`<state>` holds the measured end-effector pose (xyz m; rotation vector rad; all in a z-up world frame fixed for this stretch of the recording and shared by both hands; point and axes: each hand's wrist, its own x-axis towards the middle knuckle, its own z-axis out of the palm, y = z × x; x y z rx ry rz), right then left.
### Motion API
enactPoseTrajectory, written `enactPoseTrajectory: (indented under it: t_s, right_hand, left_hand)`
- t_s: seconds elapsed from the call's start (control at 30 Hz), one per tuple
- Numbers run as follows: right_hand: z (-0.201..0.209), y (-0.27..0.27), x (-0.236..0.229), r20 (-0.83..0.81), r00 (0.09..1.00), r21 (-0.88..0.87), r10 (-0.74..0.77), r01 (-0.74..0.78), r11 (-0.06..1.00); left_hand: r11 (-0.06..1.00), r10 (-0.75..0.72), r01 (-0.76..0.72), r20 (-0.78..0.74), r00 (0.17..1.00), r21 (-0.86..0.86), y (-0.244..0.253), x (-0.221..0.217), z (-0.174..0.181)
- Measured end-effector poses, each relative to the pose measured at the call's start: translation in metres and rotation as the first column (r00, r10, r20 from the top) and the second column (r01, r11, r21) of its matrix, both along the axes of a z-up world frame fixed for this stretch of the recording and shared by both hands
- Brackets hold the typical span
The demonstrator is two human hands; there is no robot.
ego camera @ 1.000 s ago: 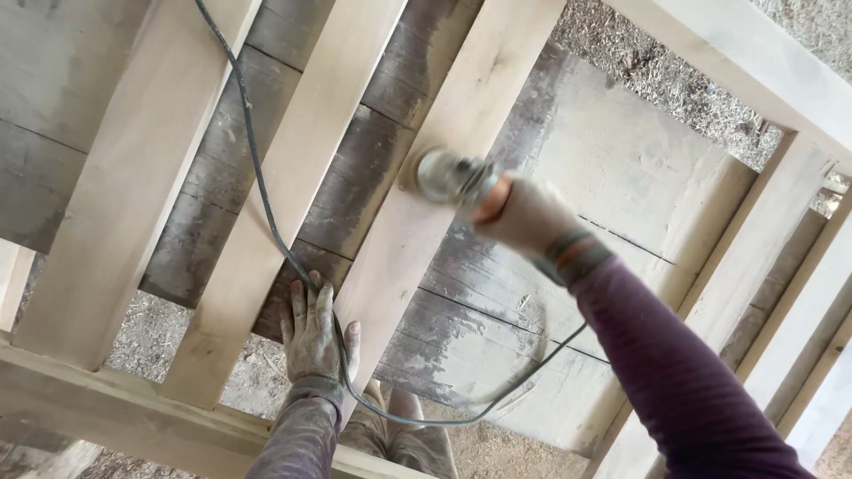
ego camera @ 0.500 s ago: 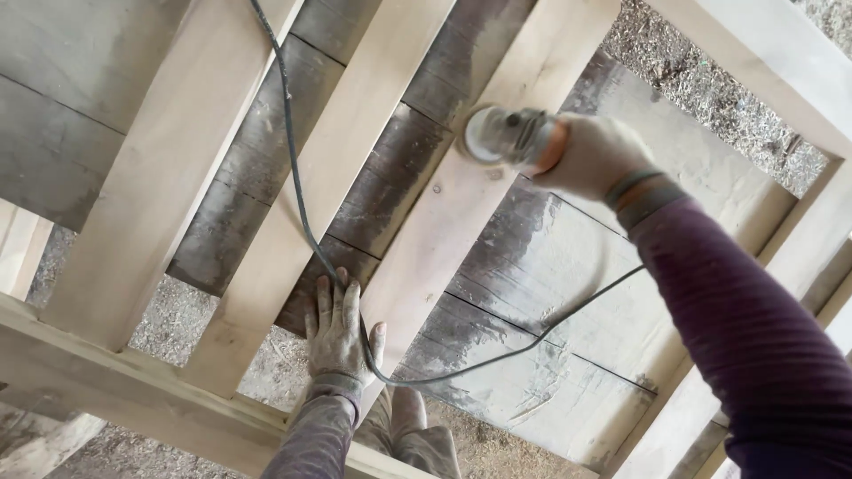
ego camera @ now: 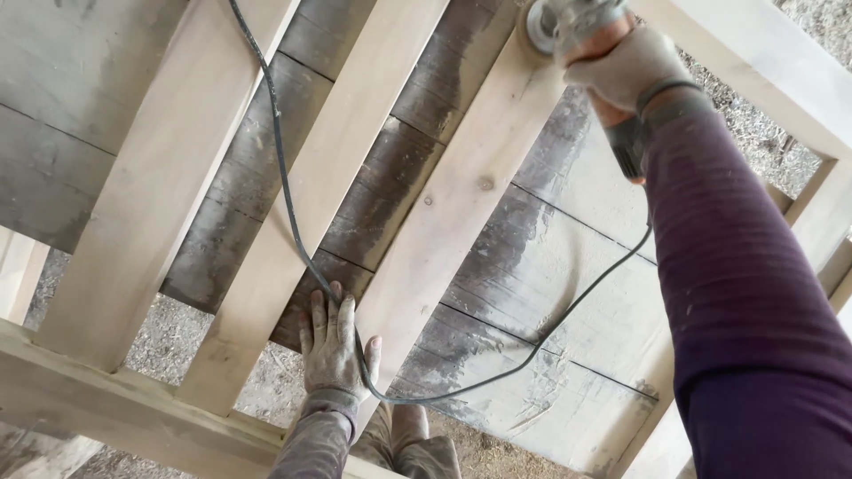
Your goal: Sanding a wooden furniture frame using an electric angle grinder.
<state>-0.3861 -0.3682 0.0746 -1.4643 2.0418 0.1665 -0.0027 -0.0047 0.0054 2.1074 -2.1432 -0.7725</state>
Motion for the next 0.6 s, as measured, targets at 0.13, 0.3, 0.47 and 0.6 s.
enactPoseTrajectory:
  t_s: [0.13, 0.3, 0.47, 0.6]
  right_hand:
    - [-0.020, -0.025, -0.014, 0.081, 0.997, -0.041, -0.012, 0.015, 0.999]
    - [-0.006, -0.030, 0.006, 0.071, 0.997, 0.009, -0.026, 0.025, 1.000]
    - [-0.005, -0.009, 0.019, 0.131, 0.991, -0.010, -0.010, 0.011, 1.000]
    - [-0.010, 0.020, 0.029, 0.045, 0.989, 0.018, 0.138, -0.139, 0.990]
  left_hand:
    - [1.000, -0.008, 0.008, 0.011, 1.000, 0.006, 0.000, 0.001, -0.003]
    - [1.000, -0.016, 0.016, -0.015, 1.000, -0.015, -0.001, 0.002, 0.001]
    - [1.000, -0.017, 0.017, -0.006, 1.000, -0.008, 0.003, 0.002, -0.005]
    - [1.000, -0.014, 0.014, 0.002, 1.000, 0.005, -0.001, 0.001, 0.002]
